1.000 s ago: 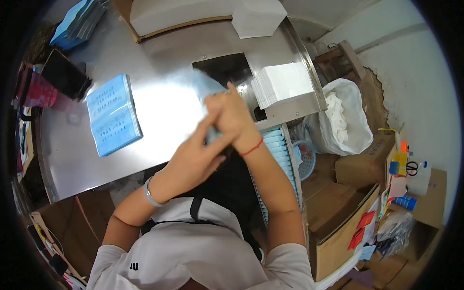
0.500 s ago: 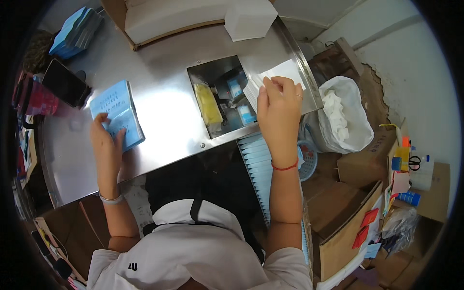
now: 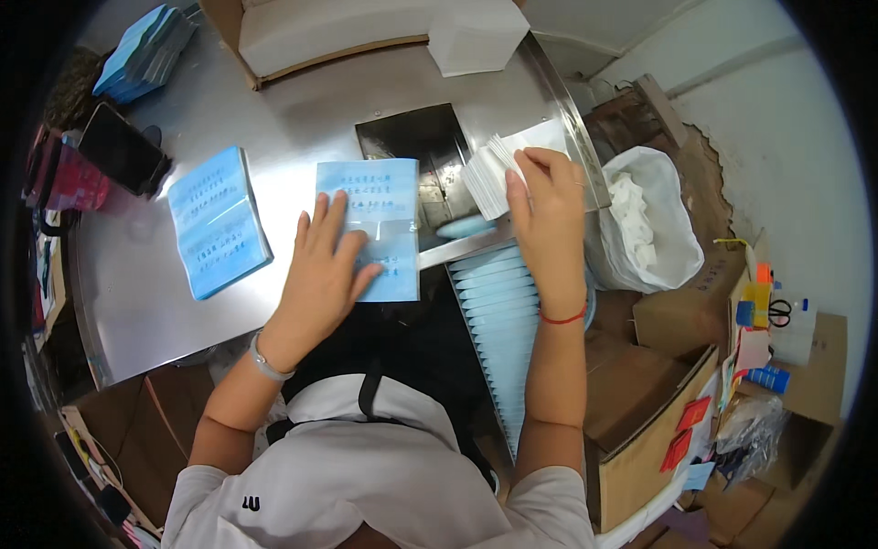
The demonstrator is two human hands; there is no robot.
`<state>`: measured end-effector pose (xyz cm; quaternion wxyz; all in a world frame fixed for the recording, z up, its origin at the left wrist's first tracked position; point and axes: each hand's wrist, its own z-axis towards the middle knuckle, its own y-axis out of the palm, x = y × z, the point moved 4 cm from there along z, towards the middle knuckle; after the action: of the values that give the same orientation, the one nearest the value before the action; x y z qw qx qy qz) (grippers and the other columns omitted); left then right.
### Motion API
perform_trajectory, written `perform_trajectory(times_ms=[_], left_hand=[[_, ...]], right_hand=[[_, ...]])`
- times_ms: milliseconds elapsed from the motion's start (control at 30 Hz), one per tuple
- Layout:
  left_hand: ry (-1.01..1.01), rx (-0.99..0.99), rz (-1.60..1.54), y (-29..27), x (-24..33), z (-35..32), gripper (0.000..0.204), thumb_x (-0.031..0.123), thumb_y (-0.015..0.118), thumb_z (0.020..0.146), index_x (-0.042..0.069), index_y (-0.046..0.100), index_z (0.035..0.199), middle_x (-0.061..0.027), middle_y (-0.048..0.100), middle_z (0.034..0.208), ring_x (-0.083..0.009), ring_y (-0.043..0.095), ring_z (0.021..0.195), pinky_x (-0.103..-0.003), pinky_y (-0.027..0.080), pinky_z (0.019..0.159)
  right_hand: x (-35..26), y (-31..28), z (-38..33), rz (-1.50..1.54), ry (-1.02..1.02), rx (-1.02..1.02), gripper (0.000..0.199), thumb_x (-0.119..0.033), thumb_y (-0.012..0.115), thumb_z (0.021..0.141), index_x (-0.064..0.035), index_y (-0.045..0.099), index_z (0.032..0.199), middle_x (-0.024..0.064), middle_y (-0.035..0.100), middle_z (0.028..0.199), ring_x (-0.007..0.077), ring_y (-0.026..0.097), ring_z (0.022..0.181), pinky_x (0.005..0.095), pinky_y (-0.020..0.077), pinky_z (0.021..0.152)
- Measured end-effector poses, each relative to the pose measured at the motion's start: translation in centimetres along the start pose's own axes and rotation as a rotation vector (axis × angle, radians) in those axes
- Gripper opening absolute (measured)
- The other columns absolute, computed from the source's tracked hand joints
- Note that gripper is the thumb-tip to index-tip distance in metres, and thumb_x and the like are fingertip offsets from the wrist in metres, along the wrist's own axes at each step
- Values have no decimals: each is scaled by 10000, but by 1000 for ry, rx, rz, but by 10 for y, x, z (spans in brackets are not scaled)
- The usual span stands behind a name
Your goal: Stacking blue filters and placing them into cardboard boxes.
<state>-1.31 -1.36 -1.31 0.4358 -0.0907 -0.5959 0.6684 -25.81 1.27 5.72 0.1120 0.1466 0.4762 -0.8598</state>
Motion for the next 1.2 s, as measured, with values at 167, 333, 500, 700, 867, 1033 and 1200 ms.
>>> perform_trajectory(times_ms=[167, 333, 500, 700, 867, 1033, 1200], left_hand=[[-34, 28, -93, -7, -6, 1, 287, 186, 659, 859, 19, 554, 1067, -276, 332, 1504, -473, 306, 1398, -562, 270, 1127], [-40, 29, 11, -4, 9, -8, 325, 181, 668, 826, 25, 562, 1090, -285, 346, 1490, -467, 299, 1404, -573, 239, 1137], [28, -99, -2, -16, 7, -9, 454, 97, 653, 750, 37, 581, 1194, -245, 420, 1449, -432, 396, 1349, -486, 386, 999], [1, -33, 55, -28, -17, 1, 474, 113, 738, 685, 34, 573, 1122, -132, 506, 1281, -344, 489, 1088, -424, 392, 855], [-25, 97, 6, -20, -5, -2, 455, 130, 788, 678, 70, 522, 1042, -188, 420, 1409, -417, 384, 1302, -558, 339, 991], [-75, 86, 120, -31, 2, -3, 437, 161, 781, 718, 105, 601, 1112, -208, 367, 1481, -438, 306, 1385, -667, 279, 1033], [-191, -314, -29, -23, -12, 11, 503, 303, 806, 705, 100, 604, 1118, -236, 369, 1474, -455, 281, 1398, -625, 292, 1060]], right_hand=[[2, 4, -3, 38, 60, 88, 239, -65, 549, 889, 74, 668, 1042, 129, 623, 1099, 295, 546, 1000, 375, 454, 880], [2, 0, -7, 34, 92, 82, 237, -42, 571, 866, 75, 664, 1049, 132, 631, 1099, 298, 559, 1010, 373, 452, 896], [-3, -2, -9, -200, -158, 140, 290, -30, 624, 816, 15, 666, 1100, 126, 647, 1098, 293, 588, 1009, 418, 431, 920], [-115, 62, -72, 156, -536, -258, 307, -138, 660, 778, -73, 672, 1078, 115, 640, 1097, 305, 602, 1046, 535, 345, 1077], [-102, 98, -30, 10, -341, -263, 308, -27, 605, 774, -24, 665, 1076, 113, 643, 1034, 333, 602, 996, 554, 326, 1082], [-47, 23, -13, 110, -126, 106, 275, 38, 600, 795, 30, 667, 1061, 141, 631, 993, 319, 582, 977, 463, 437, 959], [-21, 24, -15, -249, 8, 144, 233, -36, 630, 857, 55, 673, 1066, 114, 592, 989, 302, 530, 949, 396, 465, 822]])
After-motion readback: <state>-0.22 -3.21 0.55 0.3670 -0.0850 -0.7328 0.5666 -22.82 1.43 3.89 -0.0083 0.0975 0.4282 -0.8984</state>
